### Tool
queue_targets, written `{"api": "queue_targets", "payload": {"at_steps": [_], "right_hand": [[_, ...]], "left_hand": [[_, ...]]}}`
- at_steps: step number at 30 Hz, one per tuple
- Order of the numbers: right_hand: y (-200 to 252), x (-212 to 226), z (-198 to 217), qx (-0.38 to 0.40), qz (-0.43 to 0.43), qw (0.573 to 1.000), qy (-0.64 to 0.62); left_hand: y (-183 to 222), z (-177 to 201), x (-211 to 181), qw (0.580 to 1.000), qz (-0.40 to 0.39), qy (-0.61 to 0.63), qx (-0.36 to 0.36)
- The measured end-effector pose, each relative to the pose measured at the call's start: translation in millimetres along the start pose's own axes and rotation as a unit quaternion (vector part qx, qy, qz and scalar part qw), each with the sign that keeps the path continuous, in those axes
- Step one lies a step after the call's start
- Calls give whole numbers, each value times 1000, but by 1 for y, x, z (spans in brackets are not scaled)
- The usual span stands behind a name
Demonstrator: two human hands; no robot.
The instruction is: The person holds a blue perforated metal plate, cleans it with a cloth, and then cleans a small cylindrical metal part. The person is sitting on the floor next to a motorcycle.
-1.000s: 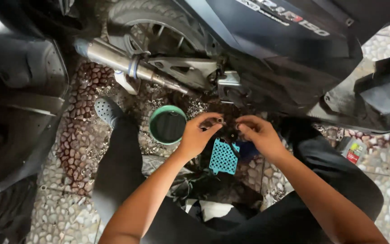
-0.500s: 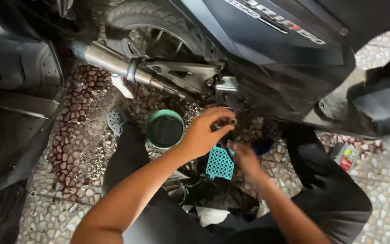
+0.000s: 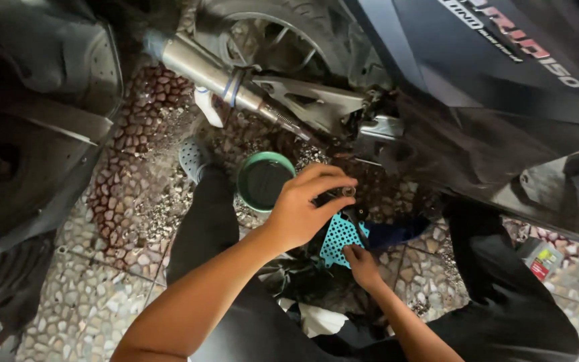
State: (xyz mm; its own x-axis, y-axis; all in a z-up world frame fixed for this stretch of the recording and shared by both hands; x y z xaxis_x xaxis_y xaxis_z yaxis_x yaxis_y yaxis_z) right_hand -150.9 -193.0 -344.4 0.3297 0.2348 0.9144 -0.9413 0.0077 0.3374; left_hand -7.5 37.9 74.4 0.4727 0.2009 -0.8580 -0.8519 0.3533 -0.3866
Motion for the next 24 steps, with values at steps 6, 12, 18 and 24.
{"api": "queue_targets", "payload": {"at_steps": [6,12,18,24], "right_hand": [[5,27,11,-40,-1,995,-95],[10,98,26,-86,-13,981,-171],[6,100,33,-98,-4,981,-168],[8,121,28,-88,-16,971,-222]], "left_hand": [[5,-15,5,1000,1,15,15],[7,-26,8,993,77,71,47],[21,-43,34,964,151,216,41],[20,-41,50,862,274,423,60]]}}
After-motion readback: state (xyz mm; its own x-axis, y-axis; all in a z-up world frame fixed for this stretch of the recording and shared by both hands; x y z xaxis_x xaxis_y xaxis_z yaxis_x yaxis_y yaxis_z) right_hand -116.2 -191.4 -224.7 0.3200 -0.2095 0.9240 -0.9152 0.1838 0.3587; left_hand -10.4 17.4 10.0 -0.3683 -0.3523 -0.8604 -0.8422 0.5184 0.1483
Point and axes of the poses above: each hand's wrist, its own y-axis away from the middle knuckle, its own z-axis out of the back of the hand, x = y × z, the point moved 1 cm from there along -y, towards the middle knuckle, and after that the axes turned 4 degrees about -y, right-handed, at the moved point
